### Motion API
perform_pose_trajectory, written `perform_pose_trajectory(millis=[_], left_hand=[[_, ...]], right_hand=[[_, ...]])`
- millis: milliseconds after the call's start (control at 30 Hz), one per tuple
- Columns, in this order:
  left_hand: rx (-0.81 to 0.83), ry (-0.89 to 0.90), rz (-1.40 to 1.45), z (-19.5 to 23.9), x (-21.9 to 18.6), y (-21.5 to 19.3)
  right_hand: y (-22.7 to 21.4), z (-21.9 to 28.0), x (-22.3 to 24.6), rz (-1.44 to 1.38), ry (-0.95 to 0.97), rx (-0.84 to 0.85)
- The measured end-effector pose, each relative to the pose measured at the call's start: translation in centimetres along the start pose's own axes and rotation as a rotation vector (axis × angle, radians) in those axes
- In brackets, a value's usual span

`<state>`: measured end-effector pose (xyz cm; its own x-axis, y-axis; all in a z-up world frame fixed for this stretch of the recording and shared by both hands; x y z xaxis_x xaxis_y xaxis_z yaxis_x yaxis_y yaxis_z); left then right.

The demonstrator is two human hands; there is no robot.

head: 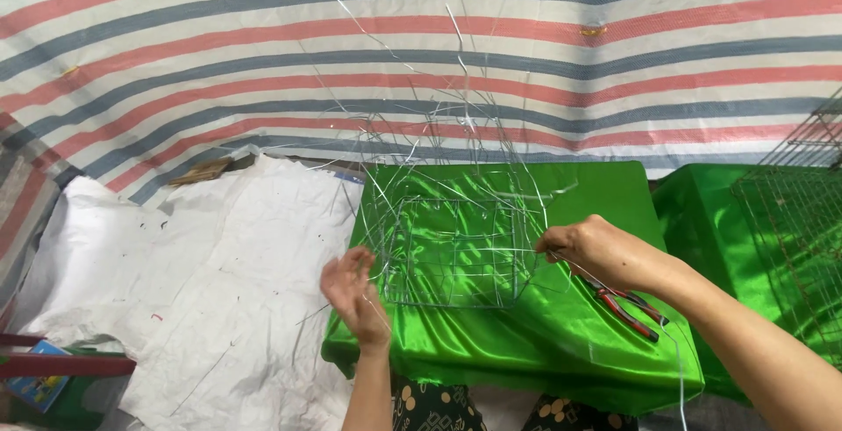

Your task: Assembling a wire cage by twisting metal wires together and trimming them with pliers.

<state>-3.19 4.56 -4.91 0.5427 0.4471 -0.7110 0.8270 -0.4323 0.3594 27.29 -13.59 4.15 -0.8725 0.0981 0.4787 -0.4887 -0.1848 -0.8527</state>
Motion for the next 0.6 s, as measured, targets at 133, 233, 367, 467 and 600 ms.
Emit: perform_pose_trajectory(millis=[133,233,367,467,600], left_hand=[[0.136,0.057,-0.383,-0.6,1.2,0.5],[0.137,0.287,-0.725,-1.4,1.8,0.6],[0.047,0.38,-0.822,-1.3,1.9,0.4],[0.014,0.347,-0.828,-0.9,2.9,-0.5],[0.043,0.317,-0.743,-1.3,1.4,0.4]], right_hand=[[-0.6,0.1,0.2,-0.024,0.048,0.023],[-1.0,0.3,0.7,-0.089,0.226,0.107],[0.1,0.0,-0.8,-0.025,0.077,0.037],[-0.2,0.2,-0.3,-0.034,0.101,0.046],[-0.7,0.6,-0.4,-0.055,0.14,0.075]])
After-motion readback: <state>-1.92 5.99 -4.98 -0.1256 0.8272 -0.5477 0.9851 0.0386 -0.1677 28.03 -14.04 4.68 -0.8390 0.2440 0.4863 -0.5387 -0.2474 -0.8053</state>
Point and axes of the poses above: each hand's wrist, its own z-axis away from the middle knuckle, its own y-axis out of the palm, x = y × z, the point moved 3 cm from there along -z, towards the middle knuckle, and after that the axes turned 5 degrees about x, right-handed, at the moved point
